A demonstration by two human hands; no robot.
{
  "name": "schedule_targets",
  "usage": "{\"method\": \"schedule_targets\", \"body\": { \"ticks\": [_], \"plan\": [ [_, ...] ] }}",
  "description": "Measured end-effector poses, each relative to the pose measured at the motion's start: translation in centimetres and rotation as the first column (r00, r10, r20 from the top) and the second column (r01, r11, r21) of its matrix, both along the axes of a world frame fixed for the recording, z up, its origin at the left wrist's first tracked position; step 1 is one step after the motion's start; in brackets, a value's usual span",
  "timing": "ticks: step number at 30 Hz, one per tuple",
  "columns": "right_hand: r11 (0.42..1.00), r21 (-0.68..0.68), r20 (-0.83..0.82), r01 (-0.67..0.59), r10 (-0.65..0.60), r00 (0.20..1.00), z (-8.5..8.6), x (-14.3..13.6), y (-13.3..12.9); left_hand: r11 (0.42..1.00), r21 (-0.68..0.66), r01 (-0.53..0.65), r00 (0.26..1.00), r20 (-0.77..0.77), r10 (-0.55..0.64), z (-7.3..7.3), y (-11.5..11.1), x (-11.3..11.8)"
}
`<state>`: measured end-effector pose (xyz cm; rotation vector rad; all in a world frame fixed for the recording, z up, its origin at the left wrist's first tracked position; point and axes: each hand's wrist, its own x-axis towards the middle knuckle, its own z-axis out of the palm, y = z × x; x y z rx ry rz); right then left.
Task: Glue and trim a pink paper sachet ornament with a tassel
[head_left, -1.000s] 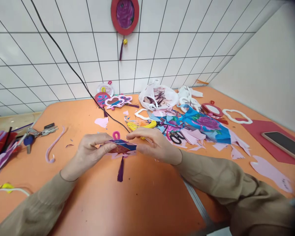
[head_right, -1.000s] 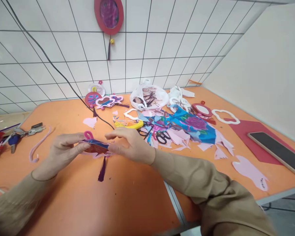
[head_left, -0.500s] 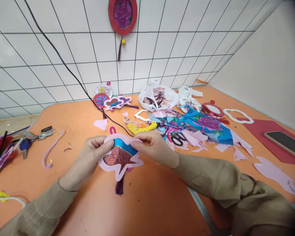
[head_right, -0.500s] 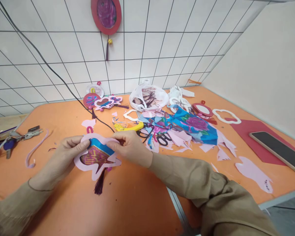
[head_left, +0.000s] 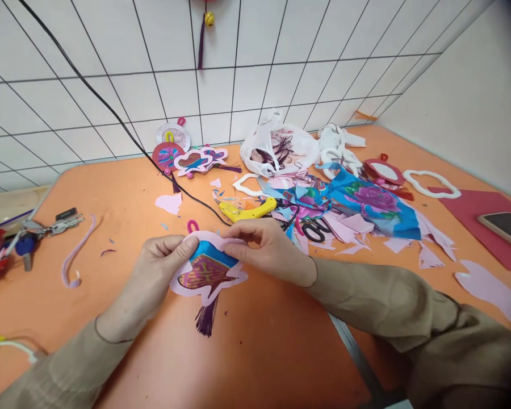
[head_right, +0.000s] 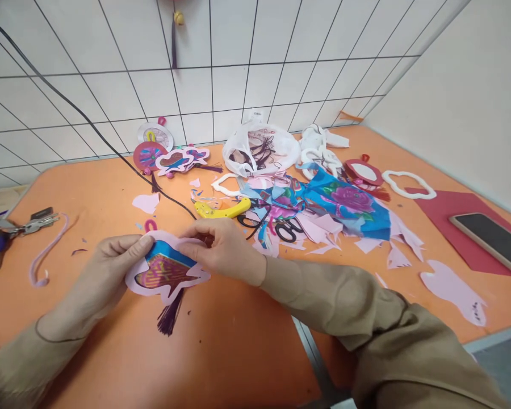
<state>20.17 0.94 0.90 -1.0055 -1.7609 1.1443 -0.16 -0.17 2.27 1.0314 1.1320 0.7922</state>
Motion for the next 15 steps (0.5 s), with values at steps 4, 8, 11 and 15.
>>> {"method": "schedule_targets", "body": {
  "ticks": [4, 8, 11, 15],
  "plan": [
    [1.0, 0.017, -0.013, 0.007, -0.007, 1.0, -0.09, -0.11, -0.06, 1.0, 0.024, 0.014, 1.0, -0.027, -0.014, -0.03, -0.06, 0.03],
    [0.999, 0.051, -0.029, -0.003, 0.005, 1.0, 0.02, -0.28, -0.15, 0.995, 0.061, 0.075, 0.994, -0.08, -0.07, -0.03, -0.23, 0.39],
    [0.996, 0.091, -0.007, 0.014, -0.013, 1.0, 0.02, -0.43, -0.26, 0.989, 0.094, 0.114, 0.988, -0.115, -0.103, -0.11, -0.42, 0.6],
    [0.996, 0.061, -0.048, 0.066, -0.063, 0.997, -0.25, -0.52, -0.33, 0.99, 0.093, 0.104, 0.994, -0.054, -0.099, -0.46, -0.42, 0.44]
  ]
}}
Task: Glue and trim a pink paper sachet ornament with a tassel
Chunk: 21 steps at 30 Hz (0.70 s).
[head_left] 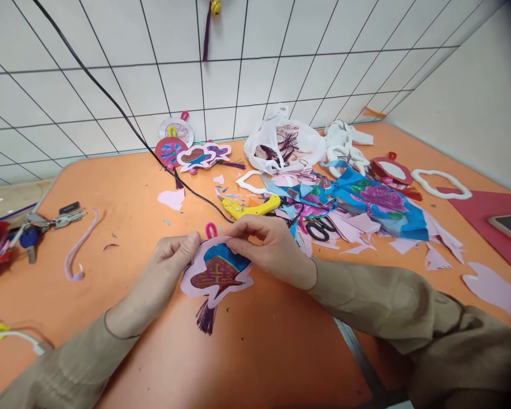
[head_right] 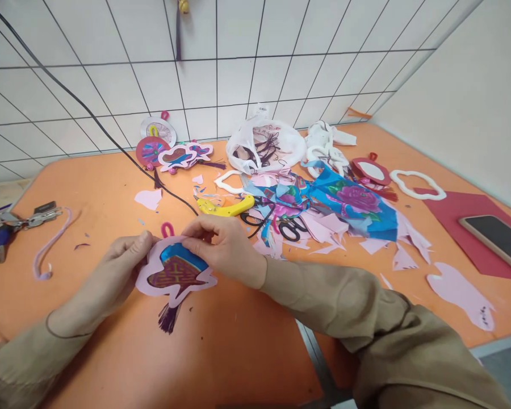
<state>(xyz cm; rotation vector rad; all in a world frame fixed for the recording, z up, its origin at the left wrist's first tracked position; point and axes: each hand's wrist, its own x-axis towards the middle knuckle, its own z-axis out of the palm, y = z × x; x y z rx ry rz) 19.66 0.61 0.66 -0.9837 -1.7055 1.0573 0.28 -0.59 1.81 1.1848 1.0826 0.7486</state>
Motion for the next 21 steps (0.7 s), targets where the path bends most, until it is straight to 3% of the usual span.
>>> {"method": "schedule_targets", "body": {
  "ticks": [6, 10, 15, 21],
  "plan": [
    [0.993, 0.114, 0.007, 0.032, -0.033, 0.999, -0.5, 0.2, -0.1, 0.996, -0.082, -0.018, 0.995, 0.097, 0.026, -0.2, 0.4, 0.0],
    [0.98, 0.187, 0.001, -0.074, 0.075, 0.997, -0.5, 0.4, 0.0, 0.989, -0.146, -0.013, 0.993, 0.115, 0.03, -0.2, 0.5, 0.2],
    [0.984, -0.062, -0.057, -0.167, 0.164, 0.985, -0.7, 0.3, 0.3, 0.997, -0.071, 0.013, 0.999, 0.039, -0.011, -0.3, 0.4, 0.2],
    [0.948, -0.294, -0.19, -0.125, 0.07, 0.979, -1.2, 0.2, 0.5, 0.996, -0.021, 0.091, 0.995, 0.029, -0.09, -0.6, 0.8, -0.6]
  ]
}}
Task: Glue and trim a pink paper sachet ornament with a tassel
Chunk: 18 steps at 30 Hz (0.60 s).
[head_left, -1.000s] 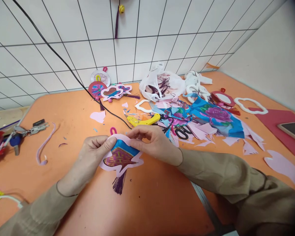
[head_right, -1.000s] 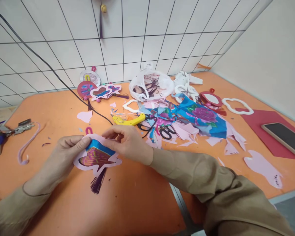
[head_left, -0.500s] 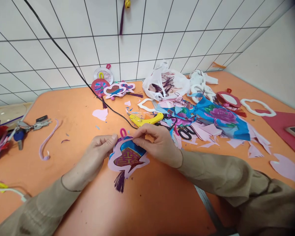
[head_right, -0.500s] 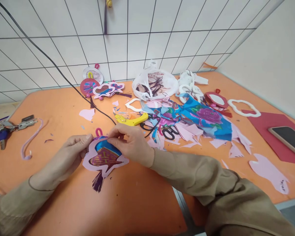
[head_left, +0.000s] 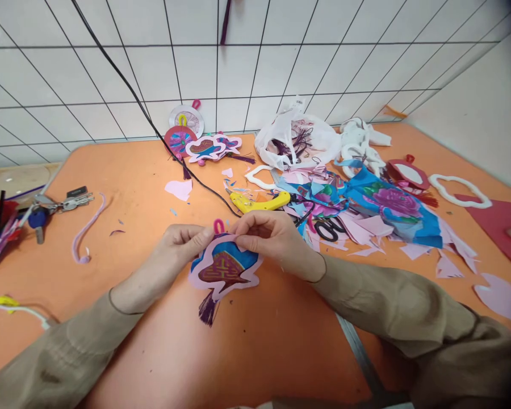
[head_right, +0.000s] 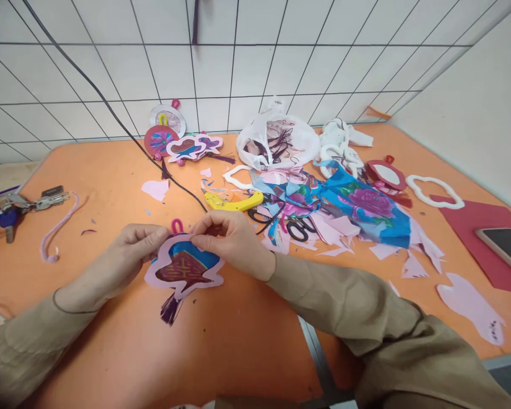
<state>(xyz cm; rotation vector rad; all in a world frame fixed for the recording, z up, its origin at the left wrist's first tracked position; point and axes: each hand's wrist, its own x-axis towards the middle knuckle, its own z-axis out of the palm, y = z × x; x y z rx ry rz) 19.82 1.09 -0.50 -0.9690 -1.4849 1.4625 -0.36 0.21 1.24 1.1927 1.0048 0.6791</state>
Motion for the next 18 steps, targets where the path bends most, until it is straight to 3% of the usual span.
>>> {"method": "schedule_targets", "body": {
  "ticks": [7, 18],
  "plan": [
    [0.999, -0.021, 0.003, -0.047, 0.047, 0.999, 0.03, 0.09, 0.17, 0.999, -0.035, 0.015, 0.999, -0.048, -0.017, -0.63, 0.45, -0.4],
    [0.999, 0.0, 0.045, -0.037, 0.037, 0.998, 0.11, -0.2, 0.14, 0.997, -0.078, -0.028, 1.0, -0.012, 0.027, 0.09, 0.11, 0.46]
  ]
}}
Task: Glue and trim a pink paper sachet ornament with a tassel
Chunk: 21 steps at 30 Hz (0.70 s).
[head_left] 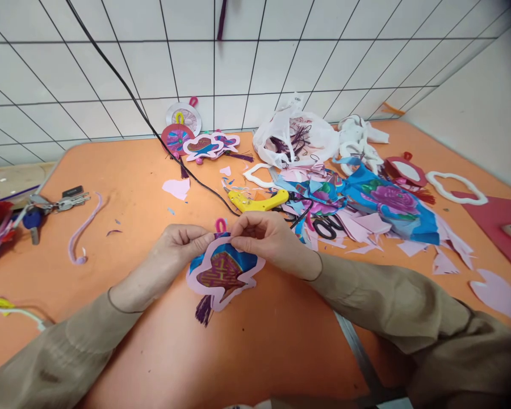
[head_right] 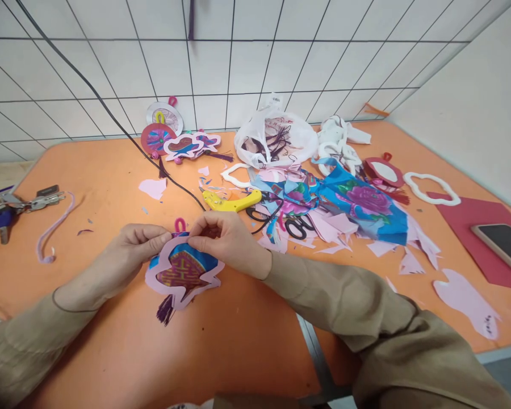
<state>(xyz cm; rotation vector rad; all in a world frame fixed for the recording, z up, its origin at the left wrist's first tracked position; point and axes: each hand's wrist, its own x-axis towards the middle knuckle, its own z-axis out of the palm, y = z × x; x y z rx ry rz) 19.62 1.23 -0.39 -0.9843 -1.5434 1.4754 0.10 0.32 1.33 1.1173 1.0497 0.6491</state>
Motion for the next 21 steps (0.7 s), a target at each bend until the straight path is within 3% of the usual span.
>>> {"method": "schedule_targets", "body": {
  "ticks": [11, 21],
  "plan": [
    [0.999, 0.004, -0.011, 0.048, -0.048, 0.999, 0.0, -0.2, -0.1, 0.998, 0.018, 0.054, 0.999, 0.001, -0.054, 0.1, -0.3, 0.0],
    [0.994, 0.082, -0.013, 0.078, -0.077, 0.997, -0.3, -0.2, 0.0, 0.934, 0.338, 0.113, 0.943, -0.334, 0.007, 0.3, -1.6, 0.6]
  ]
}}
